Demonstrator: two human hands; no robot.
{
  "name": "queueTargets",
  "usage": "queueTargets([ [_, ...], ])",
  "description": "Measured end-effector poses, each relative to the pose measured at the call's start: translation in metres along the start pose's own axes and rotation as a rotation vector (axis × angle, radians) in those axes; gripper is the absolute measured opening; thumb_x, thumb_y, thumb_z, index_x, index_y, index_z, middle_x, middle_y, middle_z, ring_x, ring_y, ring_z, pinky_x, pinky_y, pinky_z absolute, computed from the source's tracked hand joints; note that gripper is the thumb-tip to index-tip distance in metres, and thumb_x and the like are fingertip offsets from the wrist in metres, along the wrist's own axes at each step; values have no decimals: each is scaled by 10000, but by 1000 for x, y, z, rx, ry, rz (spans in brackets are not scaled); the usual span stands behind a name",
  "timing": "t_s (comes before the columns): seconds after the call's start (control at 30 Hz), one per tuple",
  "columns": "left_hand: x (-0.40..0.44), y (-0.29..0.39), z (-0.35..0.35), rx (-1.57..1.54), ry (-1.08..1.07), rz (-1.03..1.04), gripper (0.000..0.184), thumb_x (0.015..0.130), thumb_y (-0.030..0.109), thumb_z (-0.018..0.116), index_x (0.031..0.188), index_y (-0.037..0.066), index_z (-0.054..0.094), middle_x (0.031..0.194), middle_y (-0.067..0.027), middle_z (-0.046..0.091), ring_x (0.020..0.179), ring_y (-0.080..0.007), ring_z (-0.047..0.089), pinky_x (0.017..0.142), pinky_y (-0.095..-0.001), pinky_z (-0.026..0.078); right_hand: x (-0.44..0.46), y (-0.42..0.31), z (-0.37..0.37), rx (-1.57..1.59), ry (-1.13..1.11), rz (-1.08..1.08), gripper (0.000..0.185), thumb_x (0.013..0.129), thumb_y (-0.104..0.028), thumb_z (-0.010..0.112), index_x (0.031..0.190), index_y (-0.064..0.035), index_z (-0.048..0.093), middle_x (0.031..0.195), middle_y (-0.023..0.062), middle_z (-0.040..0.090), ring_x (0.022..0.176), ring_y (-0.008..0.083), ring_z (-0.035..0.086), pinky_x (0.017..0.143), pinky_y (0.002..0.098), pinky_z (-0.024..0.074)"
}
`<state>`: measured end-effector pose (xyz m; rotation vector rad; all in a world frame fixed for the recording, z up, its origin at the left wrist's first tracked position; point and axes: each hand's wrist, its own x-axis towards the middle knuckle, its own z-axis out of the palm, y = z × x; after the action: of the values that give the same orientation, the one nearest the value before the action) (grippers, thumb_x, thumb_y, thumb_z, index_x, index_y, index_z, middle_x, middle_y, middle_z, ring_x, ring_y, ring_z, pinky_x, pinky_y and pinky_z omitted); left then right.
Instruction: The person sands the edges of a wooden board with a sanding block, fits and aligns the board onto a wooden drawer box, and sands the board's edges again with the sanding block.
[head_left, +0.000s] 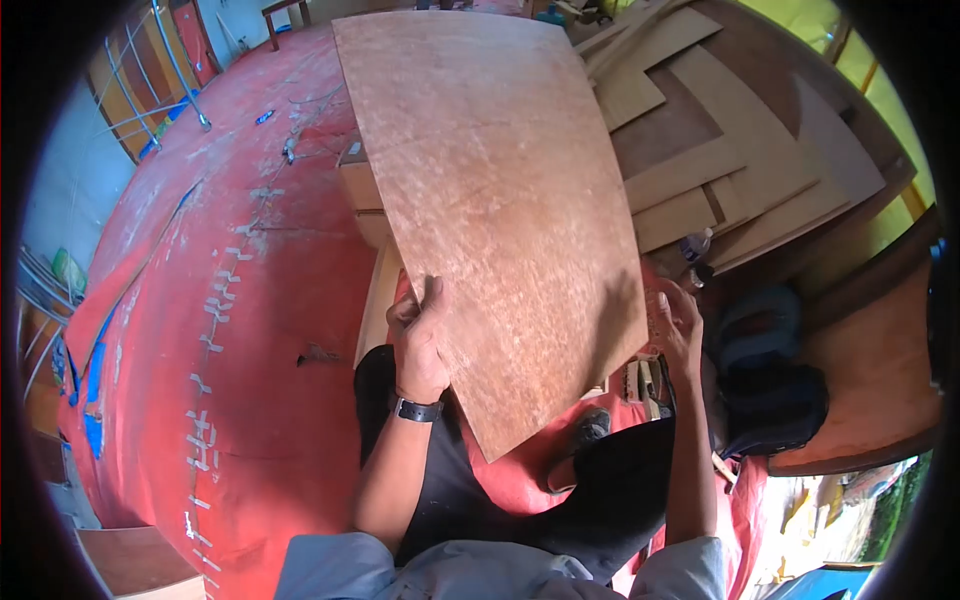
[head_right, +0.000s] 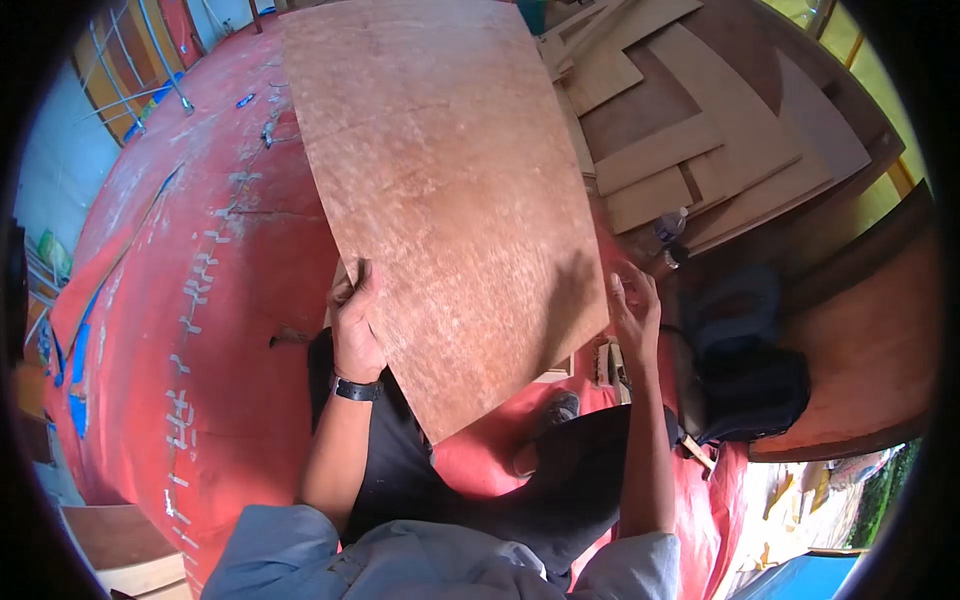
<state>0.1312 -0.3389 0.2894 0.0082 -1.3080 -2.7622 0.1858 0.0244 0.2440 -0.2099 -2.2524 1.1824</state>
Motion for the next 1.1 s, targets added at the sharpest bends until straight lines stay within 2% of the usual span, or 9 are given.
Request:
queueTargets([
  [0.03,4,-7,-9,25,-31,6,221,1015,218,754,846,79,725,867,67,649,797,-42,554,759,-269,466,-2,14,5,44,-25,66,461,1065,-321,694,1388,5,652,1213,47,649,1075,125,600,931,305,514],
  [0.17,12,-21,-35,-27,-171,-110,107,1017,177,728,1059,79,745,1044,35,715,970,-92,677,867,-306,549,-14,32,14,190,-64,205,543,1064,-355,692,1458,3,585,1199,60,677,1042,131,635,922,290,517],
  [0.4,8,-22,-25,-5,-173,-250,99,991,154,745,1039,68,754,990,19,736,917,-114,715,820,-304,576,-11,39,21,56,81,451,430,1047,-424,711,1150,-7,717,915,-24,607,829,85,522,731,255,422],
  [0.6,-10,-32,14,109,-119,-380,150,950,168,784,1029,41,763,959,17,735,828,-76,676,780,-269,530,-27,62,3,323,303,614,399,1025,-460,725,905,-80,709,782,-60,505,750,68,440,664,280,352],
  [0.73,-8,-50,17,102,-135,-431,147,941,187,812,1008,65,764,959,52,705,825,-40,612,765,-242,477,-31,68,-13,373,283,732,424,1022,-480,717,884,-79,702,796,-46,512,763,90,454,687,292,372],
  [0.8,-7,-57,15,86,-131,-485,135,948,185,806,1005,70,763,961,57,701,845,-36,610,768,-239,474,-33,69,-9,432,305,786,436,1021,-476,714,1037,-42,744,955,9,635,900,130,566,803,308,451],
  [1.0,5,-61,27,87,-212,-459,245,953,191,789,1099,3,730,1045,15,710,954,-76,637,871,-274,499,-32,77,-12,628,328,684,548,1039,-394,690,1412,6,657,1325,109,671,1243,165,585,1026,333,472],
  [1.07,1,-52,28,14,-230,-580,294,933,192,814,1117,-19,724,1054,0,719,969,-88,648,926,-291,500,-42,148,-30,66,212,158,543,1066,-369,632,1471,-8,608,1318,100,654,1236,166,569,1027,329,468],
  [1.1,-13,-54,23,87,-211,-581,315,924,191,827,1124,-28,721,1055,-10,725,975,-92,652,937,-294,500,-54,157,-37,14,183,144,531,1073,-382,603,1441,0,617,1248,84,642,1159,159,559,971,323,460],
])
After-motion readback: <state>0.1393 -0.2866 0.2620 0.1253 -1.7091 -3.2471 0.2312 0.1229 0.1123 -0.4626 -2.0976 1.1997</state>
